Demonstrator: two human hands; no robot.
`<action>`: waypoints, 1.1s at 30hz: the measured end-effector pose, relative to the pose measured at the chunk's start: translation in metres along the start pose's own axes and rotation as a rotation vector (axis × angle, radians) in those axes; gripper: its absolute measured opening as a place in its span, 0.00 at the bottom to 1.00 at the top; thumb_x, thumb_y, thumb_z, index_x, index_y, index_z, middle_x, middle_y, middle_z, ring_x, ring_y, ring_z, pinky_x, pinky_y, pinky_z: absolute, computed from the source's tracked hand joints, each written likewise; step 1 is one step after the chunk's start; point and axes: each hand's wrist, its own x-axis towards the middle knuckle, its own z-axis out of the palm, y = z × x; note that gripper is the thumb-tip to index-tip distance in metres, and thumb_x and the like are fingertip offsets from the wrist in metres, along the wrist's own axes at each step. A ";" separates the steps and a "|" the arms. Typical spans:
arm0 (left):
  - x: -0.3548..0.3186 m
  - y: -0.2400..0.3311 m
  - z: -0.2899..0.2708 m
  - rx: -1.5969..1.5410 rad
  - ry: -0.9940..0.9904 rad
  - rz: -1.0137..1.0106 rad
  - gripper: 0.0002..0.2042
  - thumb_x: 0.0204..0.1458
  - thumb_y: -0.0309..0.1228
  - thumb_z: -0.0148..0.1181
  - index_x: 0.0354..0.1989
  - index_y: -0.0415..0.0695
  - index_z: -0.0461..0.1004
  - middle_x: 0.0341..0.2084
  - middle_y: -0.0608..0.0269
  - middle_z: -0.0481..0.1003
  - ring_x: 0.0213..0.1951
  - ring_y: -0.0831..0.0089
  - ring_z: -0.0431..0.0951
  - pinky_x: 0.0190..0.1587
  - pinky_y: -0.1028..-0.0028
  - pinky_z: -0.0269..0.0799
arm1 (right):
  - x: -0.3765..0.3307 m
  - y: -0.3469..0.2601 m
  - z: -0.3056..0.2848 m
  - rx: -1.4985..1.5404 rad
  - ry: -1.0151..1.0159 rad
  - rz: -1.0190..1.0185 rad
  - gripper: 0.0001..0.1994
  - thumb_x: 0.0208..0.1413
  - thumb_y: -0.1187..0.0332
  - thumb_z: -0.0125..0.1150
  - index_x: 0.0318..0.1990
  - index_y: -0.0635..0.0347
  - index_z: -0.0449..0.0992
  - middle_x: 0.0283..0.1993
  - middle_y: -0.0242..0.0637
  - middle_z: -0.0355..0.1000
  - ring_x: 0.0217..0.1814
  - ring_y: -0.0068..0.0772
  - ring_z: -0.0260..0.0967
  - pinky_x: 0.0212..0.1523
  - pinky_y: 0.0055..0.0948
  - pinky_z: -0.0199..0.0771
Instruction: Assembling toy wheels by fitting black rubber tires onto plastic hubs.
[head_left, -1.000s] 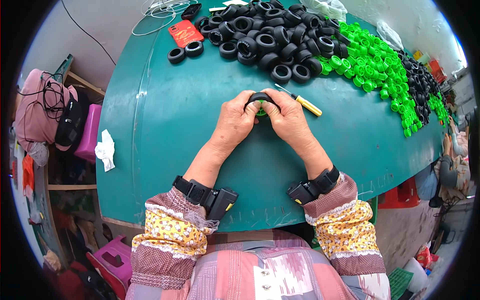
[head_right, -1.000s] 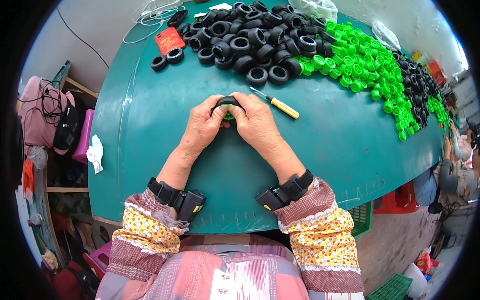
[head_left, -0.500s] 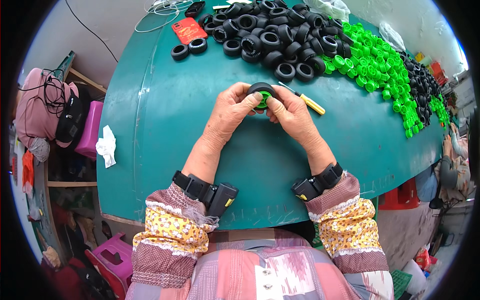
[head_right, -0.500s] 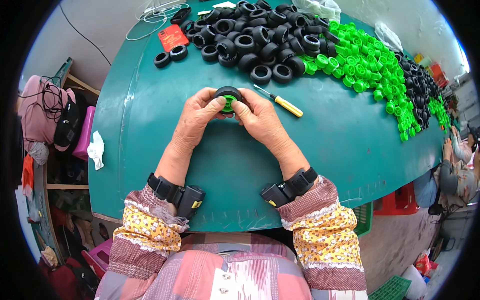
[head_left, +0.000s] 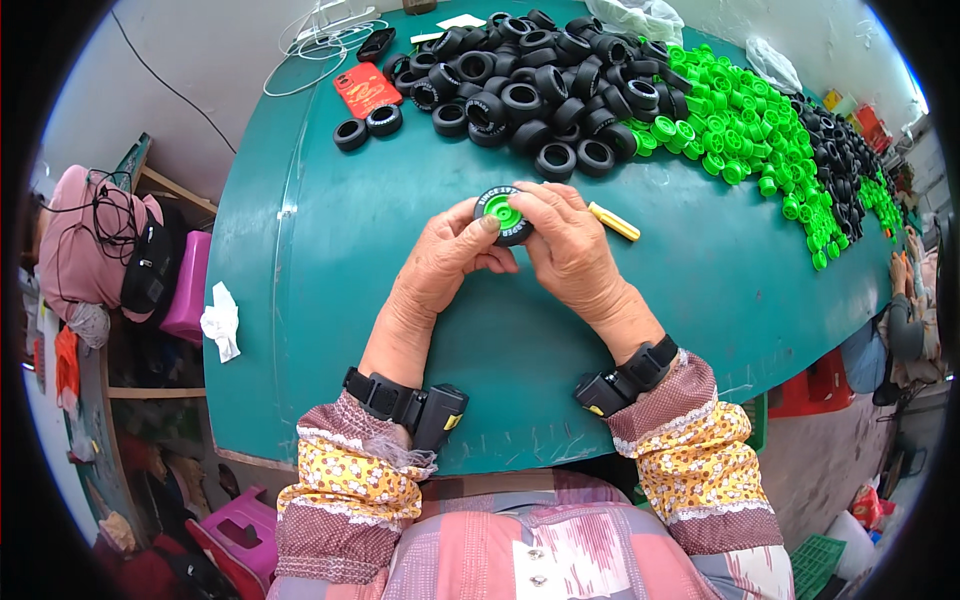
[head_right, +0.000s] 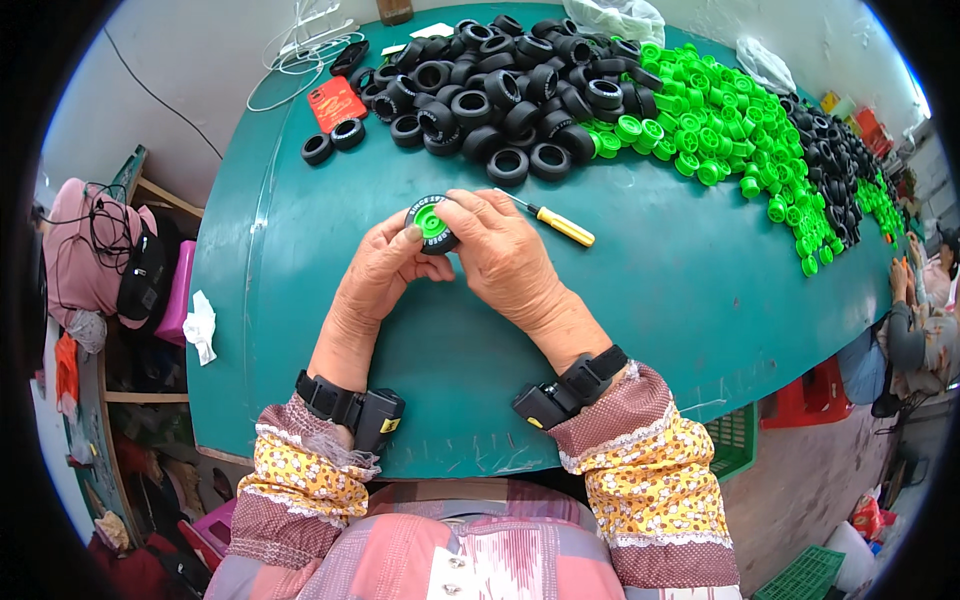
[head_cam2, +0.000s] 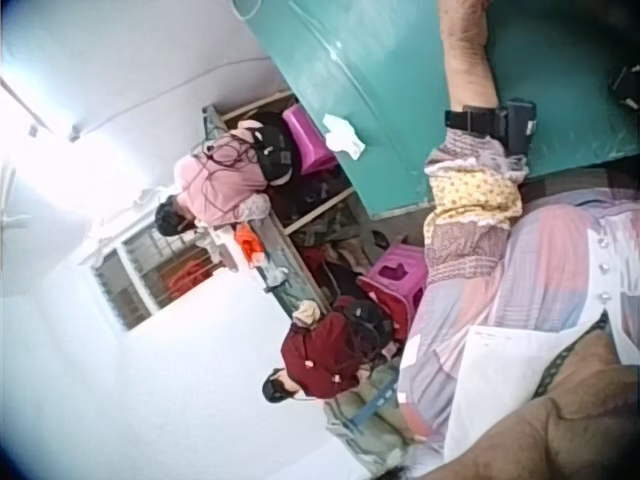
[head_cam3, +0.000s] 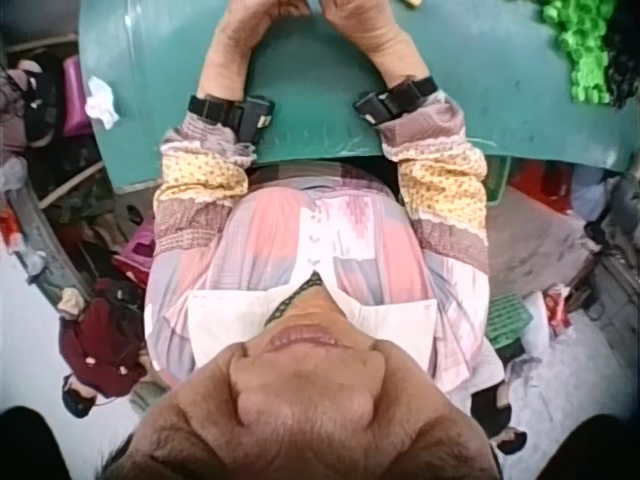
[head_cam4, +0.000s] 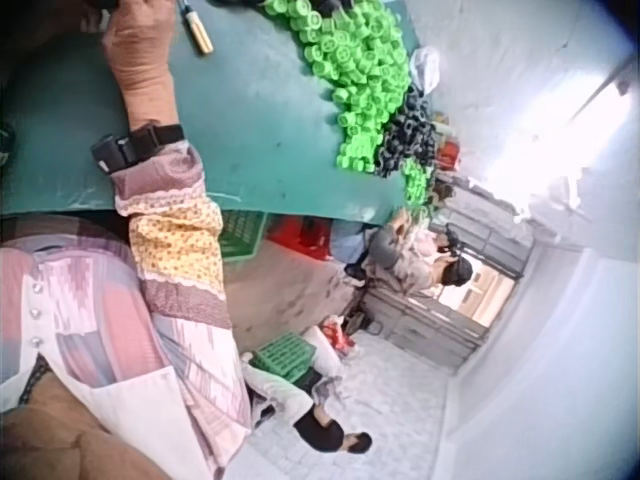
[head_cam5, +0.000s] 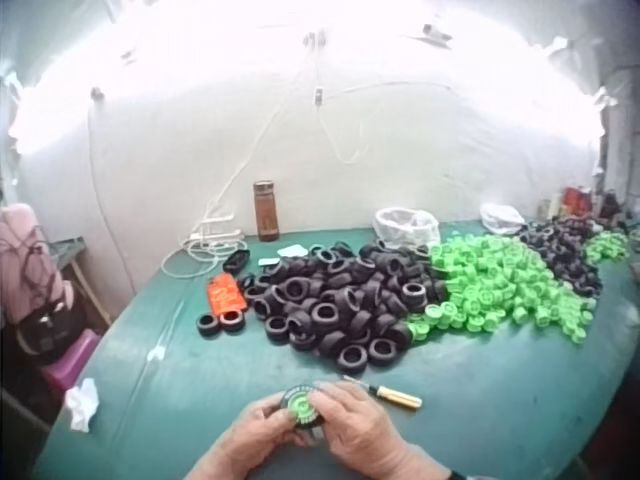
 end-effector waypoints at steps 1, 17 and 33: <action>0.001 0.000 0.000 0.002 -0.003 -0.003 0.19 0.47 0.35 0.56 0.45 0.37 0.65 0.31 0.60 0.71 0.27 0.75 0.74 0.30 0.80 0.70 | 0.000 -0.001 0.000 0.016 -0.026 -0.005 0.23 0.34 0.85 0.53 0.43 0.60 0.65 0.43 0.44 0.67 0.44 0.51 0.63 0.45 0.37 0.65; 0.008 0.002 0.005 0.406 0.269 0.012 0.12 0.50 0.34 0.54 0.36 0.37 0.69 0.23 0.66 0.71 0.23 0.82 0.70 0.25 0.82 0.66 | -0.007 0.006 -0.001 0.482 -0.446 0.793 0.17 0.56 0.56 0.44 0.32 0.64 0.68 0.21 0.32 0.66 0.22 0.20 0.62 0.23 0.20 0.64; 0.015 -0.022 0.008 0.792 0.417 0.423 0.14 0.53 0.38 0.48 0.27 0.38 0.68 0.16 0.55 0.69 0.20 0.69 0.67 0.24 0.73 0.64 | -0.003 -0.015 0.014 0.707 -0.189 1.026 0.20 0.57 0.52 0.42 0.29 0.62 0.67 0.16 0.31 0.62 0.15 0.19 0.61 0.15 0.19 0.62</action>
